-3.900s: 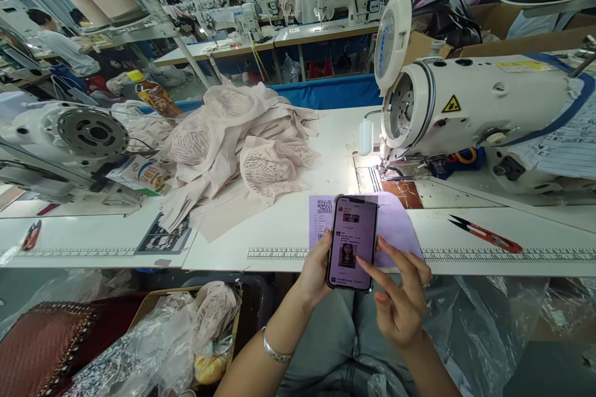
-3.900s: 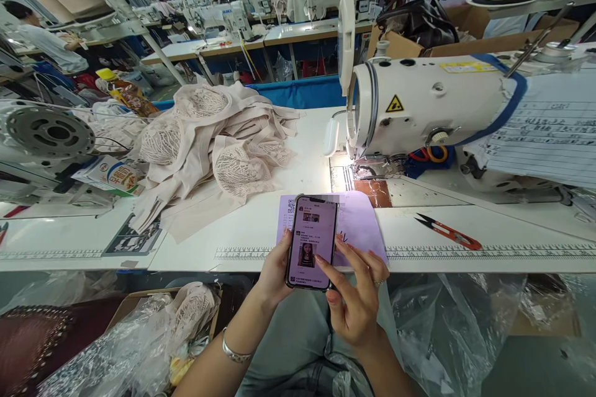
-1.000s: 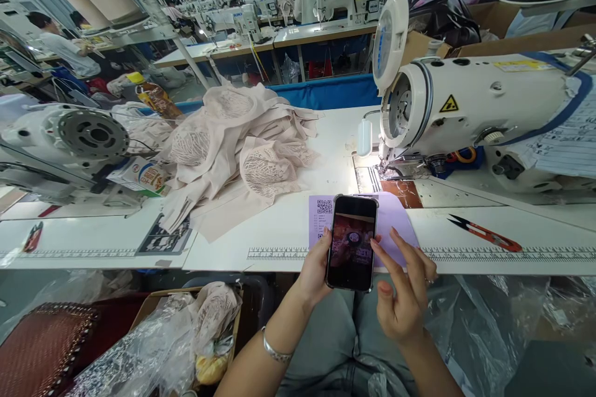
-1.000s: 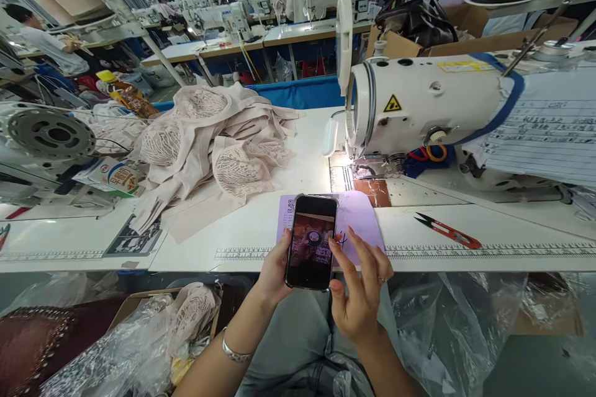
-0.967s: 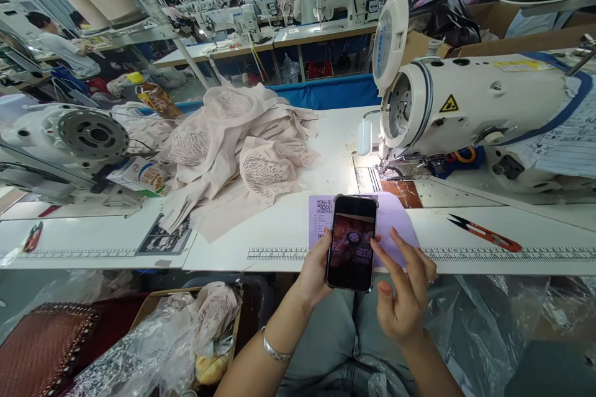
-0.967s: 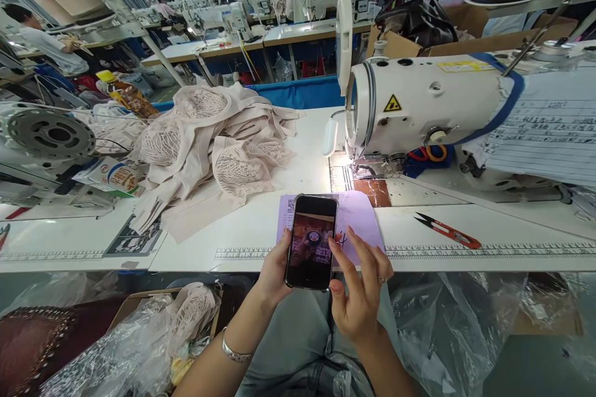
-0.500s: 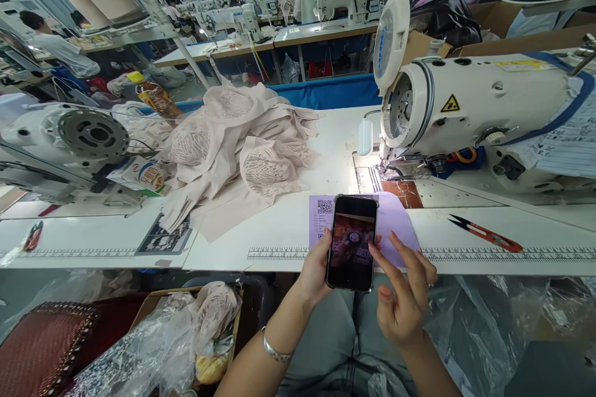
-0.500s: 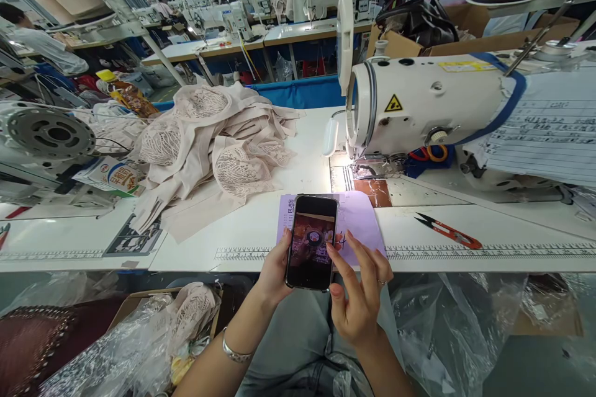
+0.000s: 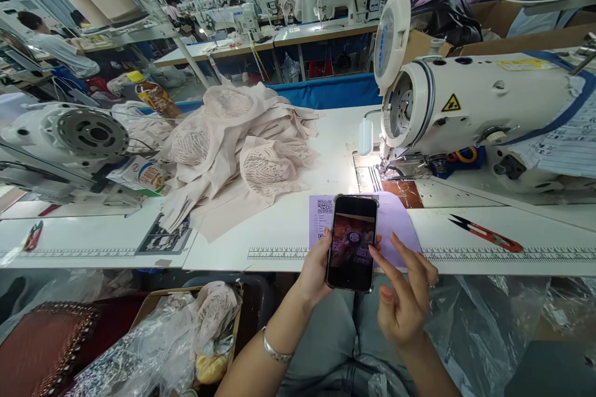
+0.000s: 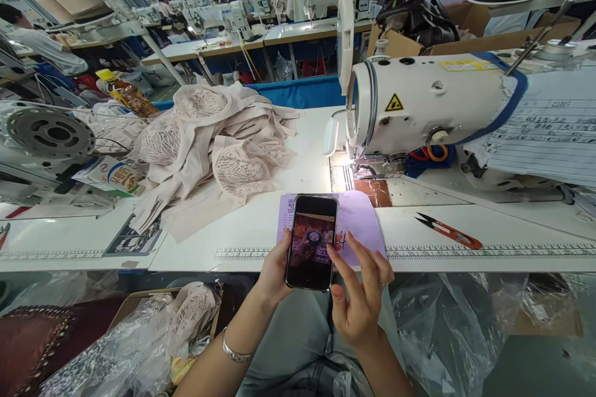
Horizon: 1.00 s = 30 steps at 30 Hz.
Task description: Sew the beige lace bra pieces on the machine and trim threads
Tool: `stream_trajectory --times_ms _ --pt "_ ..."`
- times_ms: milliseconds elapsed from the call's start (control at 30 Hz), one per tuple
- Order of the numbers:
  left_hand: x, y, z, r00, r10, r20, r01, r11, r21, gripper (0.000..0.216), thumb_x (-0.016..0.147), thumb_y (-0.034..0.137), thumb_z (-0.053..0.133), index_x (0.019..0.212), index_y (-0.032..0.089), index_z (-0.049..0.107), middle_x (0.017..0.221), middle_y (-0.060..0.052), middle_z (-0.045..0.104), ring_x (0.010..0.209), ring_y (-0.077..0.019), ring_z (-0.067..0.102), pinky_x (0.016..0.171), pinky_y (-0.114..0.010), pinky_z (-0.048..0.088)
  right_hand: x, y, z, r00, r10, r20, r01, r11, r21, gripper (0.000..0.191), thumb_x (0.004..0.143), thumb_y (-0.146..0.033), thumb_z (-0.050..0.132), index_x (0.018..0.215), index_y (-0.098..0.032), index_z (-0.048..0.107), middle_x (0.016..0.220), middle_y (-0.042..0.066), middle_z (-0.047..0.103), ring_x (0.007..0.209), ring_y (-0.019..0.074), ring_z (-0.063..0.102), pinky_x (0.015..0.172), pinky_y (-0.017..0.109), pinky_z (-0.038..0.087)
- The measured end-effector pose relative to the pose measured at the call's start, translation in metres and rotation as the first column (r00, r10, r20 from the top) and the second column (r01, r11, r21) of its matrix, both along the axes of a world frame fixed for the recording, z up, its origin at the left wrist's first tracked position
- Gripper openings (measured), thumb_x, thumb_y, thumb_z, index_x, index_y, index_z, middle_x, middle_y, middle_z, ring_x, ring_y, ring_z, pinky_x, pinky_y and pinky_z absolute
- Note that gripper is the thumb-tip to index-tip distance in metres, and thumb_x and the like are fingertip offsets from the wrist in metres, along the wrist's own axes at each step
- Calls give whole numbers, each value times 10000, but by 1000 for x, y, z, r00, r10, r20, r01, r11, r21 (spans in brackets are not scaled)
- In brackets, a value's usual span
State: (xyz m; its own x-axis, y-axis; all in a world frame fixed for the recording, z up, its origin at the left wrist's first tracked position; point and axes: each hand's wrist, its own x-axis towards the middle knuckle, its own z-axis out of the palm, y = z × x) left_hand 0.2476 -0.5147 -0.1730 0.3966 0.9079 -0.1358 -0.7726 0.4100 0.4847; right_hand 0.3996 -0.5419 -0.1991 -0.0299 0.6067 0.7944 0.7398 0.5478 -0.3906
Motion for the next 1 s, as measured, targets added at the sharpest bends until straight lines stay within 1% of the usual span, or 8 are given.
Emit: stream_trajectory --times_ms 133,267,367,467,567,700,800,1000 --pt "0 0 0 1000 -6 -1 6 1000 21 541 958 537 575 1238 96 716 1259 -186 716 1345 -373 554 1211 -544 323 0 0 2 1000 2 5 -2 1000 13 467 1061 -385 307 1423 -293 588 1424 110 574 1131 299 566 973 488 393" --pt "1 1 3 1000 -7 -11 7 1000 11 558 953 538 581 1245 79 708 1244 -201 719 1346 -377 552 1209 -544 325 0 1 5 1000 6 18 -7 1000 28 467 1064 -365 300 1444 -300 563 1447 111 556 1141 296 570 957 485 387" --pt "1 1 4 1000 -9 -18 9 1000 6 559 938 543 603 1227 78 715 1250 -200 717 1345 -380 552 1214 -536 320 -1 0 5 1000 20 22 -21 1000 11 462 1064 -376 302 1407 -301 601 1462 109 542 1176 300 545 956 484 382" --pt "1 0 2 998 41 -49 -43 999 -23 543 922 536 633 1203 80 724 1239 -192 724 1325 -380 571 1208 -533 332 -3 -1 4 995 81 61 -78 996 -44 460 1061 -425 310 1318 -303 672 1522 98 480 1224 302 512 972 483 372" --pt "0 0 0 991 95 -92 -101 992 -69 546 878 539 695 1174 83 734 1212 -183 737 1296 -374 598 1200 -524 348 -6 -1 2 986 149 76 -144 987 -67 464 1057 -462 322 1305 -301 679 1576 92 415 1251 305 494 993 483 355" --pt "0 1 3 992 80 -98 -87 994 -62 567 843 547 733 1157 75 741 1192 -189 744 1294 -378 599 1191 -514 366 -7 -1 3 988 147 42 -146 989 -31 445 1060 -415 338 1394 -308 613 1545 89 455 1226 296 504 987 462 366" --pt "1 1 6 997 59 -54 -61 997 -47 533 858 536 720 1152 92 746 1207 -181 740 1302 -377 593 1189 -517 372 -5 -1 3 993 114 15 -114 993 -20 448 1062 -366 340 1450 -314 557 1513 96 490 1192 294 513 978 470 367" --pt "1 0 4 1000 6 1 -6 1000 -25 534 900 533 667 1193 91 726 1229 -191 728 1317 -382 579 1185 -538 371 -2 -3 -1 998 64 -1 -64 998 -22 444 1064 -368 336 1418 -292 592 1464 110 539 1170 302 517 984 495 362"
